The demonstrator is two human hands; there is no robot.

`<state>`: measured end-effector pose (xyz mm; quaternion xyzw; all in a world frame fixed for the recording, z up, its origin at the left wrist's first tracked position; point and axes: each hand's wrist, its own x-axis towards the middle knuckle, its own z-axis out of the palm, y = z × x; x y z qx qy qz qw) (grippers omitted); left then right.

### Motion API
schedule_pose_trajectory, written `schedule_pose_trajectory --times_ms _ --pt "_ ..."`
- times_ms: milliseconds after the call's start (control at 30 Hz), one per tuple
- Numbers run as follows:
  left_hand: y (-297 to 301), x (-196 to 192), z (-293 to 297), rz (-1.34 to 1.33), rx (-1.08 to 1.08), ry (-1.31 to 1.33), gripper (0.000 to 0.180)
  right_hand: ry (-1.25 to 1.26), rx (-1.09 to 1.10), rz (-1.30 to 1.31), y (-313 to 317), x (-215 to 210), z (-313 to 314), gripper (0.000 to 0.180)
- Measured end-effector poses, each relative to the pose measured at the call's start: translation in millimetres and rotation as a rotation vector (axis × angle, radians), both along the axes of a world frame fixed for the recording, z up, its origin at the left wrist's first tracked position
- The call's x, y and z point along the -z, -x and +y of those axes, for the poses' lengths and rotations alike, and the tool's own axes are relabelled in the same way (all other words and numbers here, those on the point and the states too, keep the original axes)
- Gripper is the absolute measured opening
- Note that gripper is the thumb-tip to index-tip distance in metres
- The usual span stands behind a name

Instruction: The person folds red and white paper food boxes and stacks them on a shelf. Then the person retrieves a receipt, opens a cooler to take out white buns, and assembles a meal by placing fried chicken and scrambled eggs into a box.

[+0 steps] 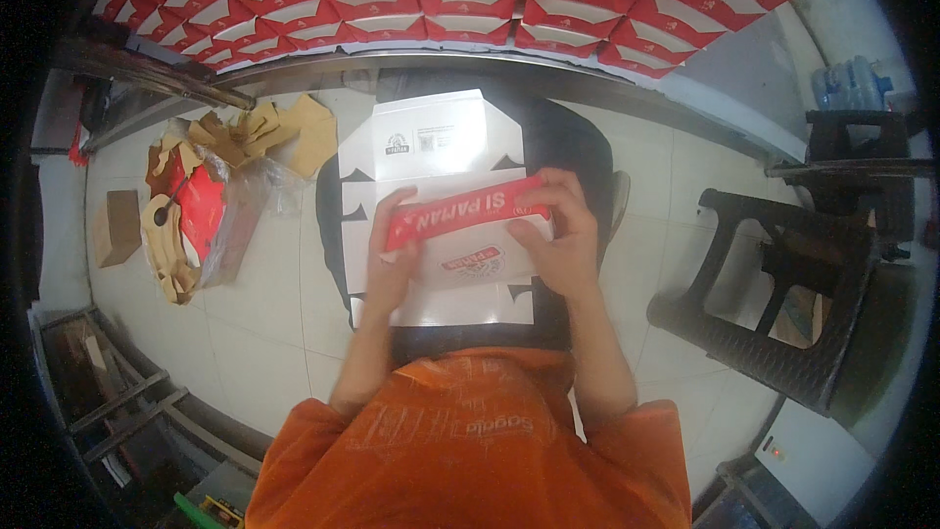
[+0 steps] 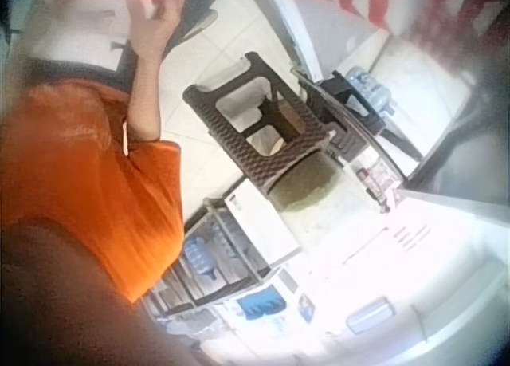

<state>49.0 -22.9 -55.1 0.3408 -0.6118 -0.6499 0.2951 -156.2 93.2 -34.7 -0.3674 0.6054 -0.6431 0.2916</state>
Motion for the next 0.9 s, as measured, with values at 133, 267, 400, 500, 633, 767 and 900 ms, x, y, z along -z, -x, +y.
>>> schedule_pose_trajectory --times_ms 133,267,400,500,633,767,900 --pt "21.0 16.6 13.6 0.074 -0.187 0.028 0.04 -0.066 0.029 0.155 1.8 15.2 5.4 0.018" --pt "26.9 -0.4 5.0 0.034 -0.136 -0.01 0.035 -0.1 0.055 -0.086 6.3 4.3 1.2 0.033" --pt "21.3 17.7 -40.1 -0.09 0.08 -0.834 0.042 -0.136 -0.412 0.874 2.3 -61.9 11.6 0.05" --pt "26.4 19.5 -58.5 -0.086 0.444 -1.062 0.044 -0.058 -0.693 1.262 0.0 -100.0 22.7 0.061" --pt "44.0 -34.0 -52.6 0.108 0.456 -1.299 0.043 -0.146 -0.494 1.248 26.3 -127.9 32.7 0.05" --pt "81.7 36.3 6.2 -0.228 0.263 -0.011 0.064 0.391 0.652 1.355 93.0 -188.4 -9.1 0.067" --pt "90.2 41.3 38.6 -0.497 0.116 0.479 0.087 0.141 0.671 1.361 157.5 -224.9 -82.6 0.075"
